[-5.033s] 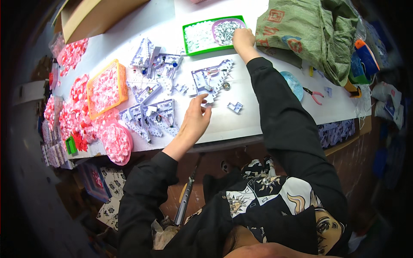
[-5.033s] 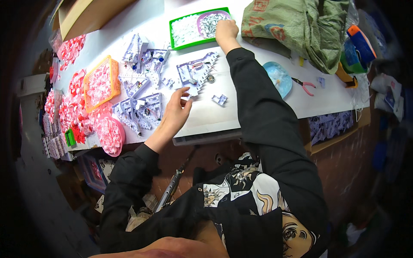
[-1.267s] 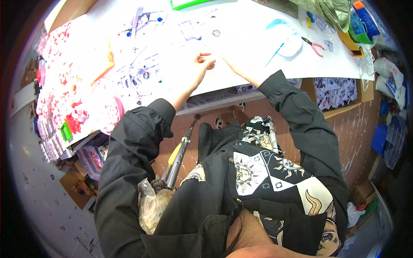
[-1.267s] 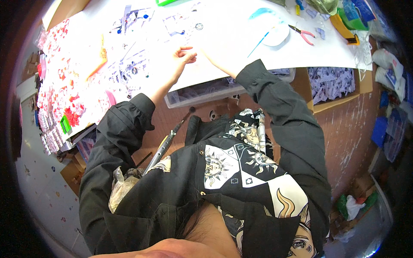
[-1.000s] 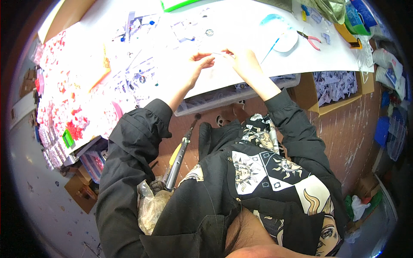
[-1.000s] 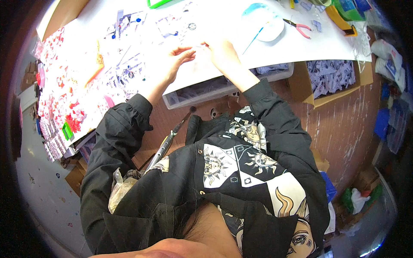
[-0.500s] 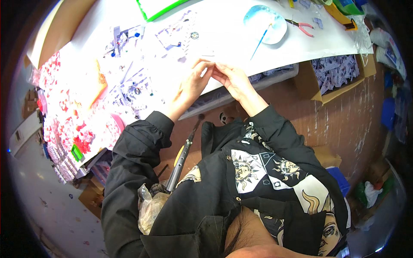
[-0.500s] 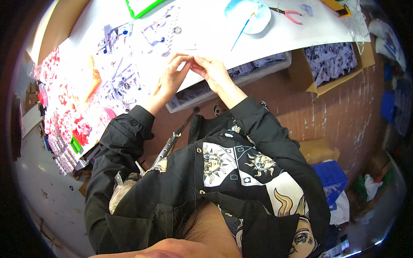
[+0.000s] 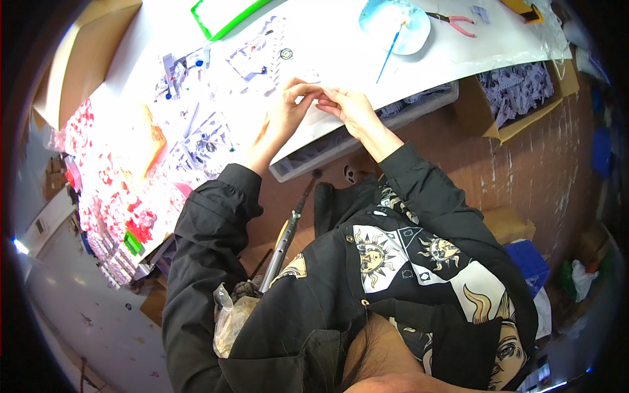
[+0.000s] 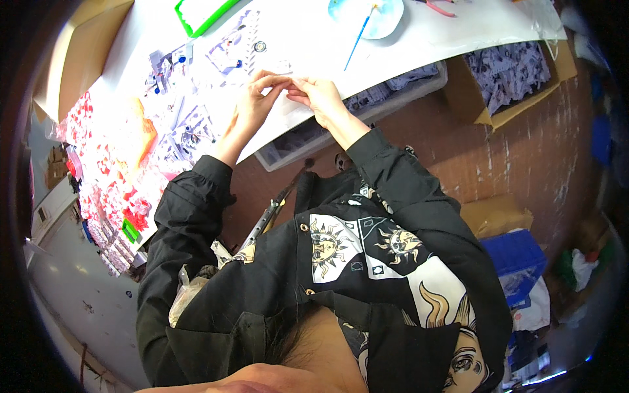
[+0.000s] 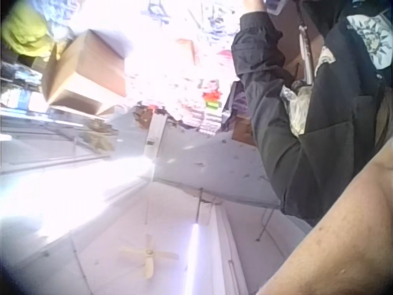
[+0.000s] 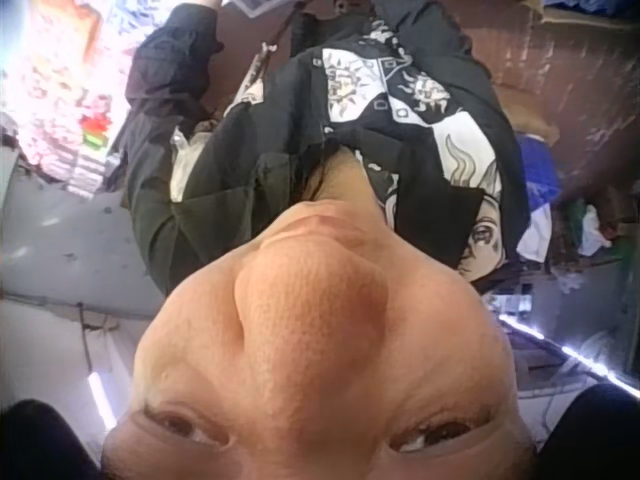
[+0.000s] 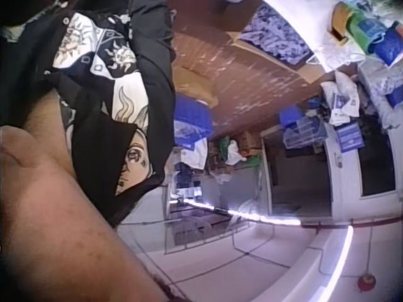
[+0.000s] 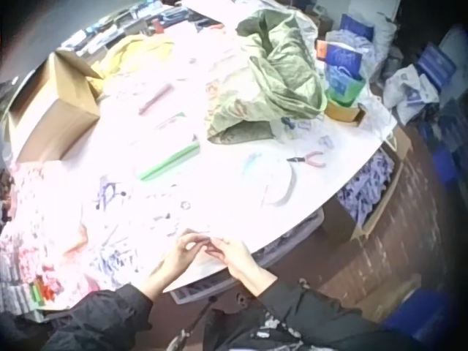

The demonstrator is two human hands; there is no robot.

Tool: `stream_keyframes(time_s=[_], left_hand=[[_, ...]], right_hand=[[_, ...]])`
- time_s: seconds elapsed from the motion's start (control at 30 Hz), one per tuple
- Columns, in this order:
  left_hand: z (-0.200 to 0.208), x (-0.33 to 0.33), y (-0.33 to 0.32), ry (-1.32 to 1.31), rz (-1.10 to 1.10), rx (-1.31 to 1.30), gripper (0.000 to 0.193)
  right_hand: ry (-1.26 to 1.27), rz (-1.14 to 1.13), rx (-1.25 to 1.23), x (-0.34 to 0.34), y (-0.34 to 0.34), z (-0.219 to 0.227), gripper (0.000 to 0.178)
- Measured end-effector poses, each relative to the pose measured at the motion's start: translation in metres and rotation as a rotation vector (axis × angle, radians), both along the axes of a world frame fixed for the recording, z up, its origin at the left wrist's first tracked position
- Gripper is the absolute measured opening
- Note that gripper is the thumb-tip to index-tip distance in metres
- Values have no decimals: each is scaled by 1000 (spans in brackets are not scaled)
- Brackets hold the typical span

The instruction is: The person assembles small plastic parts and electronic components into larger units by hand, using glue and a brush to join them.

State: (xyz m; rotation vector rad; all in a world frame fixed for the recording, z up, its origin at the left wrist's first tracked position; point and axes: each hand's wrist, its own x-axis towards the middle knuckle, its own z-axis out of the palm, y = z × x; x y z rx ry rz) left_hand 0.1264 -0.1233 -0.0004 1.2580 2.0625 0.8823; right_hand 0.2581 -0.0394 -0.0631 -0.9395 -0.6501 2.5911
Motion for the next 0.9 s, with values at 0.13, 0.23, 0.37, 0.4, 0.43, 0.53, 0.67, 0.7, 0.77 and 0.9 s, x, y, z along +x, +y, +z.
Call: stream_keyframes(time_s=[0.13, 0.23, 0.37, 0.4, 0.43, 0.53, 0.67, 0.7, 0.77, 0.9], left_hand=[[-8, -4, 2, -35, 22, -11, 13], [-19, -9, 6, -130, 59, -7, 13], [-27, -15, 5, -228, 129, -45, 16], [-27, -16, 6, -228, 126, -46, 16], [-27, -17, 8, -176, 166, -23, 17], [-27, -21, 14, -160, 236, 32, 17], [-30, -25, 16, -76, 203, 32, 15], [-30, -25, 17, -53, 188, 11, 15], [-30, -25, 18, -42, 173, -1, 14], [-29, -24, 19, -15, 141, -13, 13]], right_hand=[[3, 33, 0, 1, 3, 3, 24], [11, 32, 1, -1, 4, 3, 24], [-34, 11, 25, -7, 2, 4, 26], [-56, 8, 45, -8, 1, 3, 28], [-56, 6, 45, -8, 1, 2, 28], [-89, 5, 94, -8, 0, 2, 30], [-123, 11, 115, -9, -2, 3, 31], [-125, 8, 120, -10, -2, 3, 31], [-127, -1, 118, -10, -3, 3, 31], [-138, -28, 107, -14, -5, 2, 32]])
